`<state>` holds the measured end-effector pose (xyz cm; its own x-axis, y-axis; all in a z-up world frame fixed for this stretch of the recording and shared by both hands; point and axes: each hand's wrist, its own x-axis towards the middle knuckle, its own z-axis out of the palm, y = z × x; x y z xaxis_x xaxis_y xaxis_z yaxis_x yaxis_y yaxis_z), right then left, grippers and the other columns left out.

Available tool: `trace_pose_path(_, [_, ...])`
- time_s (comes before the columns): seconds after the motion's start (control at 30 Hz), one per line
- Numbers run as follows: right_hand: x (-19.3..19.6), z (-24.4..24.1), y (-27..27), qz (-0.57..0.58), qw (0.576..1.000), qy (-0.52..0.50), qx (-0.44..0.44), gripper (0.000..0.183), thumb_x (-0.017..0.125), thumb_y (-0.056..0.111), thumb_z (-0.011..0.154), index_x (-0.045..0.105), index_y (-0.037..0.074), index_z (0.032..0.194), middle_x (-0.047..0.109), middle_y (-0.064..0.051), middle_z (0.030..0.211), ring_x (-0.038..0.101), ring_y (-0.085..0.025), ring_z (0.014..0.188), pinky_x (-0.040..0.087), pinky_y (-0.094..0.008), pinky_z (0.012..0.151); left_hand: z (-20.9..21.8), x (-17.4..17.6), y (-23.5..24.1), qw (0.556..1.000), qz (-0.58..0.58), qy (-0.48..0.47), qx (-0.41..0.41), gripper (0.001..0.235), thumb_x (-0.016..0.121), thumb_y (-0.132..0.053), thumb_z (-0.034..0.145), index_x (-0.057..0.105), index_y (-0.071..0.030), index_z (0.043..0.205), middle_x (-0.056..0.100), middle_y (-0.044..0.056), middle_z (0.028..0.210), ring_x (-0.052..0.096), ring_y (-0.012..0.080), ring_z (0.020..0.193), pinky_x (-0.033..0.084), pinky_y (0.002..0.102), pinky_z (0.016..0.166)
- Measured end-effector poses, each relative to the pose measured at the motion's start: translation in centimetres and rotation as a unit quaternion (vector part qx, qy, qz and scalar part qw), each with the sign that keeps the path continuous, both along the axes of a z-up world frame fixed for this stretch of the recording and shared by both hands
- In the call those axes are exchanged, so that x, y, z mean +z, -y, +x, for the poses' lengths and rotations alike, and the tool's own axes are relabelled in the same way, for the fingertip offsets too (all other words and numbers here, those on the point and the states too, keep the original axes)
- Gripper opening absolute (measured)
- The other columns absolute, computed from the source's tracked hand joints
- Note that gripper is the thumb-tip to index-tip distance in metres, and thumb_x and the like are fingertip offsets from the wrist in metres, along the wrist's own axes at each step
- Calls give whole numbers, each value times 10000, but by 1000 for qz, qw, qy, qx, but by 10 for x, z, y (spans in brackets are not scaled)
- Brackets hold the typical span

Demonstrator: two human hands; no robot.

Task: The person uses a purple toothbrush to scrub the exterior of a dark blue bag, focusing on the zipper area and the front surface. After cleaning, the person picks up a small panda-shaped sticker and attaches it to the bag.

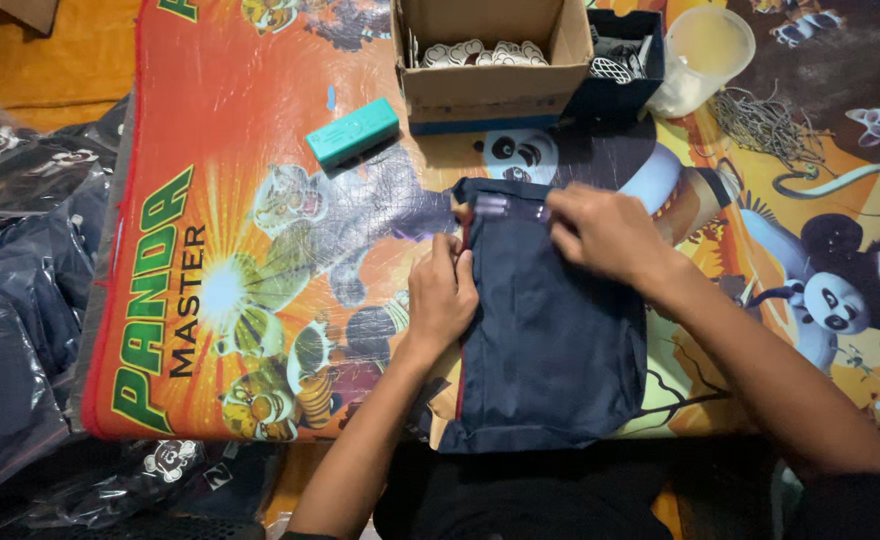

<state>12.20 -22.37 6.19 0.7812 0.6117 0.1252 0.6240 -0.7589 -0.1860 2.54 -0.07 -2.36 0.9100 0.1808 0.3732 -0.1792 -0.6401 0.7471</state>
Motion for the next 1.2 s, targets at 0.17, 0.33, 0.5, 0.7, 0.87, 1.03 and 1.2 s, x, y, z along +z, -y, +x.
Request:
trace_pose_path(0.17, [19, -20, 3, -14, 998, 58, -35, 148, 640, 305, 906, 629, 197, 1007, 643, -61, 851, 710, -321, 761, 576, -457, 665, -2, 4, -2, 1000, -3, 7, 1, 103, 574, -155, 956, 507, -87, 993, 633, 179, 680, 665, 467, 725, 494, 519, 726])
trace_pose_path(0.33, [-4, -26, 55, -21, 997, 37, -72, 134, 618, 326, 912, 606, 194, 933, 664, -41, 833, 727, -297, 824, 589, -443, 700, -1, 2, -1, 998, 56, 27, -2, 104, 557, -194, 970, 499, -115, 1005, 637, 129, 713, 676, 403, 730, 504, 474, 713])
trace_pose_path(0.5, [26, -50, 96, -4, 987, 44, -152, 184, 613, 344, 977, 559, 174, 932, 631, -67, 848, 697, -331, 880, 567, -486, 706, -6, 27, 9, 964, 255, 59, 40, 386, 696, -119, 806, 512, -49, 1138, 543, 156, 970, 585, 394, 864, 476, 489, 698])
trace_pose_path(0.7, [1, -44, 111, 19, 993, -26, -115, 214, 663, 257, 914, 655, 92, 1048, 703, -143, 959, 705, -401, 938, 571, -527, 749, 2, 51, 54, 926, 256, 193, -200, 457, 638, -73, 774, 593, -14, 1225, 581, 233, 1278, 566, 400, 1267, 454, 433, 1043])
trace_pose_path(0.87, [-15, -21, 100, -22, 994, -17, -105, 220, 646, 291, 894, 624, 198, 1093, 671, -54, 969, 696, -336, 948, 580, -500, 766, -6, 38, 51, 932, 233, 162, -226, 595, 632, -49, 752, 573, 50, 1335, 534, 276, 1412, 467, 424, 1382, 361, 457, 1150])
trace_pose_path(1.03, [-25, 11, 71, -15, 999, 14, -24, 205, 672, 275, 868, 608, 201, 1047, 643, -49, 921, 689, -333, 946, 571, -472, 745, -7, 40, 51, 943, 204, 144, -219, 548, 618, -35, 795, 594, 33, 1338, 544, 240, 1432, 462, 388, 1401, 348, 438, 1171])
trace_pose_path(1.2, [-38, 30, 40, 22, 1000, -7, 10, 161, 665, 259, 859, 599, 218, 999, 618, -26, 894, 688, -337, 892, 574, -487, 717, -6, 39, 50, 943, 198, 139, -227, 546, 610, -64, 807, 594, 5, 1349, 561, 212, 1423, 481, 372, 1391, 364, 439, 1163])
